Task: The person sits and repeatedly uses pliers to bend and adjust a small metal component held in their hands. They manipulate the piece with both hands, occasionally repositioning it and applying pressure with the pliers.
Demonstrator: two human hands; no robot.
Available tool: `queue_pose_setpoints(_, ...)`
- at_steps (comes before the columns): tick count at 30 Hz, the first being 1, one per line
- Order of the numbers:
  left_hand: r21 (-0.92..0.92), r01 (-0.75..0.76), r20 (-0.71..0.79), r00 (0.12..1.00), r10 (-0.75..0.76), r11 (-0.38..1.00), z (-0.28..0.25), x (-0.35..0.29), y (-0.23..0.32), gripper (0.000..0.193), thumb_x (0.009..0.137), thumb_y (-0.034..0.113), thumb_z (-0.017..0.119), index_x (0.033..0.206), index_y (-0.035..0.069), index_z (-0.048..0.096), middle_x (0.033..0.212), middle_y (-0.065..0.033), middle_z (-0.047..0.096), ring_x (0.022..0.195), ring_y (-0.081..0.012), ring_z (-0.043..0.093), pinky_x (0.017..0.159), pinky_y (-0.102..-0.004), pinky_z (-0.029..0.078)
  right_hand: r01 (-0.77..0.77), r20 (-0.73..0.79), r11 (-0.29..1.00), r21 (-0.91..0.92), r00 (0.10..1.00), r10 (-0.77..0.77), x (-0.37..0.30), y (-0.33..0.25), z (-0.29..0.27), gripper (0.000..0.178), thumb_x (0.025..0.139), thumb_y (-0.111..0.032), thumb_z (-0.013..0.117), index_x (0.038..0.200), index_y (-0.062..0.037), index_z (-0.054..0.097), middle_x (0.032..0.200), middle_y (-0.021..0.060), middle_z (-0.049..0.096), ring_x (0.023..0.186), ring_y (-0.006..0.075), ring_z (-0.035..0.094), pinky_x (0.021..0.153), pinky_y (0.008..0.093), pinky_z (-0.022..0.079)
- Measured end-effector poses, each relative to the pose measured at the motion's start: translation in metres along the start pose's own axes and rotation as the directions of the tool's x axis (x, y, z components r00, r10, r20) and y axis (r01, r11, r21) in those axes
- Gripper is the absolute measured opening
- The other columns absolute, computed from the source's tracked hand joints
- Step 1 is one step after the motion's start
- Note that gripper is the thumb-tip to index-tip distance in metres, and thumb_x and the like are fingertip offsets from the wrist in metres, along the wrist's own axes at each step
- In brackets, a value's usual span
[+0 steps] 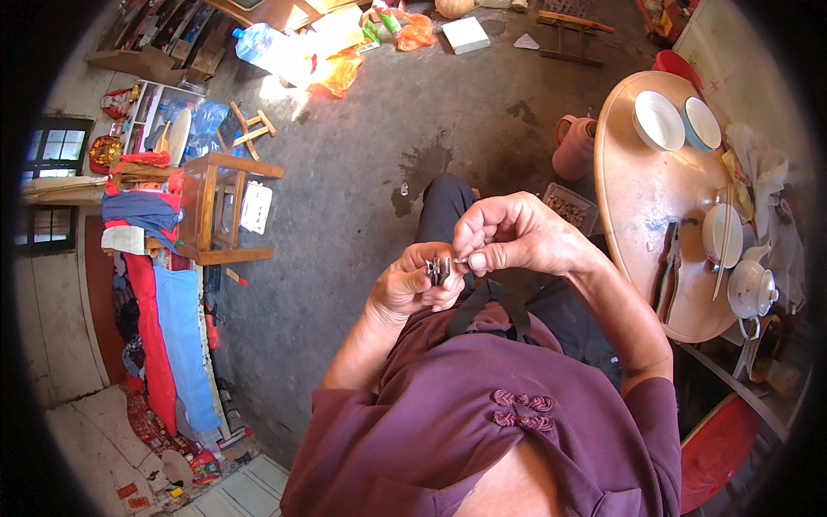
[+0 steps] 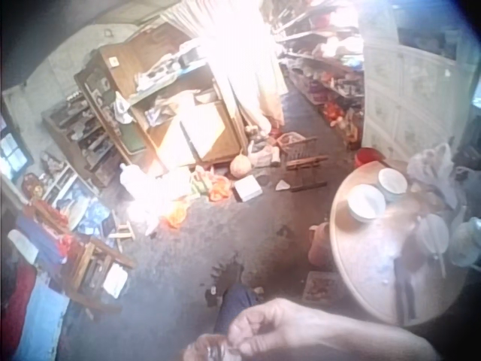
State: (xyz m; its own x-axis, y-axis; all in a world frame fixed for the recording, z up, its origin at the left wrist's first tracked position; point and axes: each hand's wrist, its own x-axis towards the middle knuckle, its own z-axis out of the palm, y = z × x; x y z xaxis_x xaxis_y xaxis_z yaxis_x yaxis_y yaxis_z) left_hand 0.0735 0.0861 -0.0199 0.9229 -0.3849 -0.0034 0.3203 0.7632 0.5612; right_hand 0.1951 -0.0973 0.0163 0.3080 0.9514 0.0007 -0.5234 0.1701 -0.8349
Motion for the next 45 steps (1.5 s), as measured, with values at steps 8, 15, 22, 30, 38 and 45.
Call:
queue_pose_setpoints(8, -0.072, 0.025, 0.101, 0.995, -0.018, 0.997, -0.003, 0.001, -0.003, 0.043, 0.086, 0.032, 0.069, 0.105, -0.004, 0.057, 0.069, -0.0026, 0.049, 0.051, -0.0088, 0.037, 0.045, -0.0253, 0.032, 0.036, 0.020, 0.999, 0.028, 0.999, -0.036, -0.001, 0.003, 0.000, 0.018, 0.083, 0.000, 0.069, 0.100, -0.0010, 0.062, 0.089, 0.0037, 0.066, 0.081, 0.0104, 0.063, 0.074, 0.0268, 0.053)
queue_pose_setpoints(15, -0.044, 0.016, 0.110, 0.994, -0.011, 0.999, 0.003, 0.003, -0.001, 0.042, 0.088, 0.031, 0.066, 0.110, -0.003, 0.055, 0.060, 0.0005, 0.041, 0.048, -0.0085, 0.035, 0.043, -0.0245, 0.030, 0.014, 0.034, 0.983, -0.183, 0.999, -0.008, -0.001, -0.014, 0.007, 0.016, 0.084, 0.002, 0.068, 0.099, -0.0003, 0.062, 0.088, 0.0016, 0.065, 0.083, 0.0084, 0.061, 0.076, 0.0247, 0.051)
queue_pose_setpoints(22, -0.146, 0.025, 0.224, 0.975, 0.008, 0.989, -0.003, 0.007, -0.005, 0.046, 0.092, 0.030, 0.060, 0.122, -0.004, 0.052, 0.060, 0.0011, 0.039, 0.048, -0.0084, 0.033, 0.043, -0.0243, 0.028, 0.034, 0.053, 0.968, -0.248, 0.998, -0.021, -0.001, -0.021, 0.009, 0.013, 0.085, 0.001, 0.067, 0.096, -0.0003, 0.061, 0.085, -0.0004, 0.063, 0.081, 0.0052, 0.058, 0.072, 0.0223, 0.048)
queue_pose_setpoints(30, -0.154, 0.030, 0.269, 0.963, 0.013, 0.988, -0.014, 0.008, -0.008, 0.039, 0.093, 0.030, 0.059, 0.113, -0.003, 0.055, 0.058, 0.0013, 0.037, 0.046, -0.0081, 0.031, 0.042, -0.0247, 0.026, 0.104, 0.000, 0.905, -0.412, 0.993, -0.115, 0.000, -0.028, 0.017, 0.007, 0.086, -0.003, 0.067, 0.089, -0.0016, 0.061, 0.082, -0.0022, 0.061, 0.076, 0.0047, 0.055, 0.069, 0.0227, 0.047)
queue_pose_setpoints(38, 0.205, 0.140, -0.125, 0.985, -0.116, 0.969, 0.009, -0.002, 0.019, 0.045, 0.088, 0.027, 0.068, 0.117, -0.004, 0.053, 0.080, -0.0023, 0.055, 0.054, -0.0038, 0.039, 0.044, -0.0180, 0.028, 0.176, -0.155, 0.896, -0.407, 0.954, -0.257, -0.019, -0.004, 0.023, 0.014, 0.087, 0.001, 0.064, 0.100, -0.0018, 0.060, 0.087, 0.0003, 0.064, 0.082, 0.0063, 0.059, 0.073, 0.0238, 0.050)
queue_pose_setpoints(45, 0.385, 0.255, -0.203, 0.961, -0.188, 0.887, 0.030, 0.000, 0.033, 0.030, 0.089, 0.029, 0.067, 0.098, 0.002, 0.057, 0.078, 0.0032, 0.053, 0.059, -0.0015, 0.037, 0.048, -0.0170, 0.027, 0.180, -0.177, 0.902, -0.393, 0.947, -0.266, -0.023, 0.003, 0.023, 0.013, 0.088, 0.000, 0.064, 0.101, -0.0012, 0.059, 0.088, 0.0006, 0.063, 0.081, 0.0065, 0.059, 0.069, 0.0232, 0.051)
